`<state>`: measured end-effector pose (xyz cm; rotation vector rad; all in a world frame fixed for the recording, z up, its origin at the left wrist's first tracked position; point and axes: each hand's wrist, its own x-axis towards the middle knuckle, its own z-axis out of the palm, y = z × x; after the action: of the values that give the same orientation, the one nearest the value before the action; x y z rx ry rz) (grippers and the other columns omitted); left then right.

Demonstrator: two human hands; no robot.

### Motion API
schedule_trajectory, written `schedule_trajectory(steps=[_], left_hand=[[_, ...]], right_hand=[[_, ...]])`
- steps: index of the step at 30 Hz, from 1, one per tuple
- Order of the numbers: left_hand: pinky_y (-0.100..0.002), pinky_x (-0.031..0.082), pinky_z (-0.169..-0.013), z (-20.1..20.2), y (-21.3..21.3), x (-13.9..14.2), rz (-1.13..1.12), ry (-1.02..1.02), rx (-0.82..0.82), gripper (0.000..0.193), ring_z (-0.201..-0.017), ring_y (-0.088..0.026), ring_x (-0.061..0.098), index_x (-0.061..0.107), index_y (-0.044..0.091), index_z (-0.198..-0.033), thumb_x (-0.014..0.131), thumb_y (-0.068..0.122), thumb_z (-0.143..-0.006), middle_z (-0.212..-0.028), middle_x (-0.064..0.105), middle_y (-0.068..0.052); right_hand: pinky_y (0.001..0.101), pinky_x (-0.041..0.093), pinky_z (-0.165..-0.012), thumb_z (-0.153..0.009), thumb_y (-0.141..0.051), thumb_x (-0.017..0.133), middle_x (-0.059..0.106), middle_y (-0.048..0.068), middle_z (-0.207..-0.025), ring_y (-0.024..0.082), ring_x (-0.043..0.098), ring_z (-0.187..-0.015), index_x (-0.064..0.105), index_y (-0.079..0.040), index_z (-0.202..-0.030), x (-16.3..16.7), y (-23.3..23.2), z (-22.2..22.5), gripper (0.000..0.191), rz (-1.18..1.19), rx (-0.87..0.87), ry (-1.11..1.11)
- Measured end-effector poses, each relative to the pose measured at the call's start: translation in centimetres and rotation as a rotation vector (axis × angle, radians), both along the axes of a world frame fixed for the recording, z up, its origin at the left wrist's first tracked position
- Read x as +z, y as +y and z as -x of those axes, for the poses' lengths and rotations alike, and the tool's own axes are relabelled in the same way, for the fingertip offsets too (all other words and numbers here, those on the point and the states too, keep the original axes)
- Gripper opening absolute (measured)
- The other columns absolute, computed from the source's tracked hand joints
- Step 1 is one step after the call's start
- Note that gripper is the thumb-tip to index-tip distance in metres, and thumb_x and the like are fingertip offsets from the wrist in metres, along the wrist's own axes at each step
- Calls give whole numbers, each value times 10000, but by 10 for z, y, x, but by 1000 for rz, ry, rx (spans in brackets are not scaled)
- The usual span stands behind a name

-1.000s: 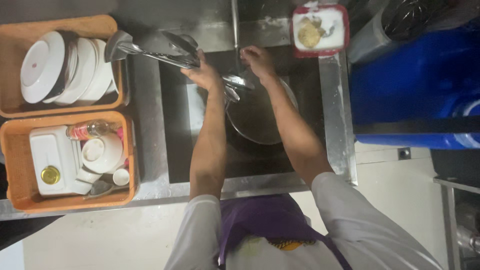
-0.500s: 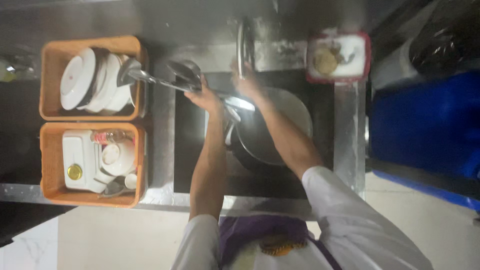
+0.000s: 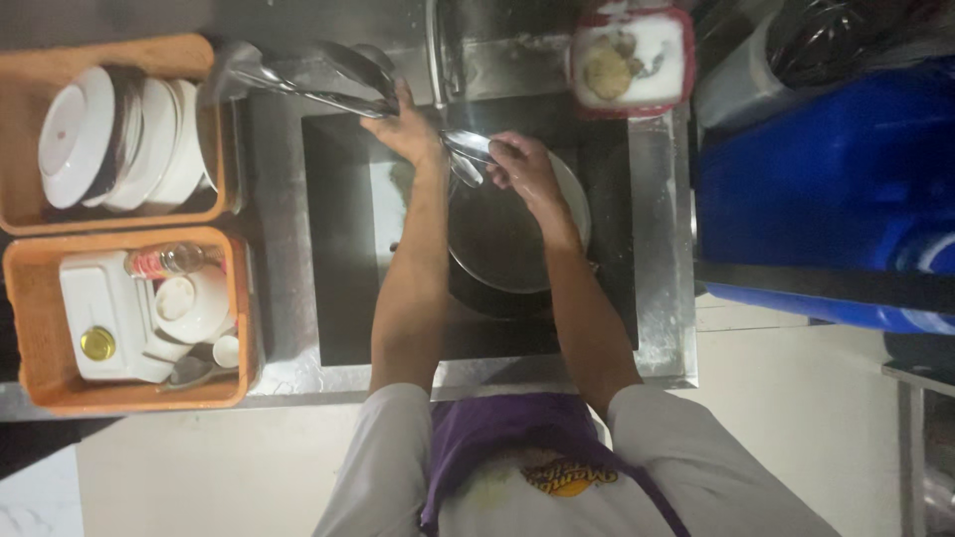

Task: The person scrubs and rinses metal kitchen utensils including tongs, ladles, and a strainer in a commercial kitchen sink. They use a sponge and running water, then place the cleaned items into an orange dish rack.

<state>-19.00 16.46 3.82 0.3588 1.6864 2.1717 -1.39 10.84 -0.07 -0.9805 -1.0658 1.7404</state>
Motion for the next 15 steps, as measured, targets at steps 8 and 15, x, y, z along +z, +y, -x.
schedule_trajectory(steps=[8,15], left_hand=[[-494,483,-809,-15,3,8,-170,-276,-99,502,-972,-322,583,387,9,-1179,764,110,-862,-1162,588,-200],[-464,514,-920,-3,3,12,-129,-184,-35,511,-1061,-295,605,414,4,-1186,784,89,-843,-1206,582,-176]], right_hand=[[239,474,-531,-1029,-238,678,675,43,-820,88,607,-617,693,-3,-1116,-21,19,-10,251,59,-88,122],[227,443,-489,-1019,-291,626,641,16,-754,73,580,-581,698,-24,-1105,-10,22,13,290,77,-153,94]])
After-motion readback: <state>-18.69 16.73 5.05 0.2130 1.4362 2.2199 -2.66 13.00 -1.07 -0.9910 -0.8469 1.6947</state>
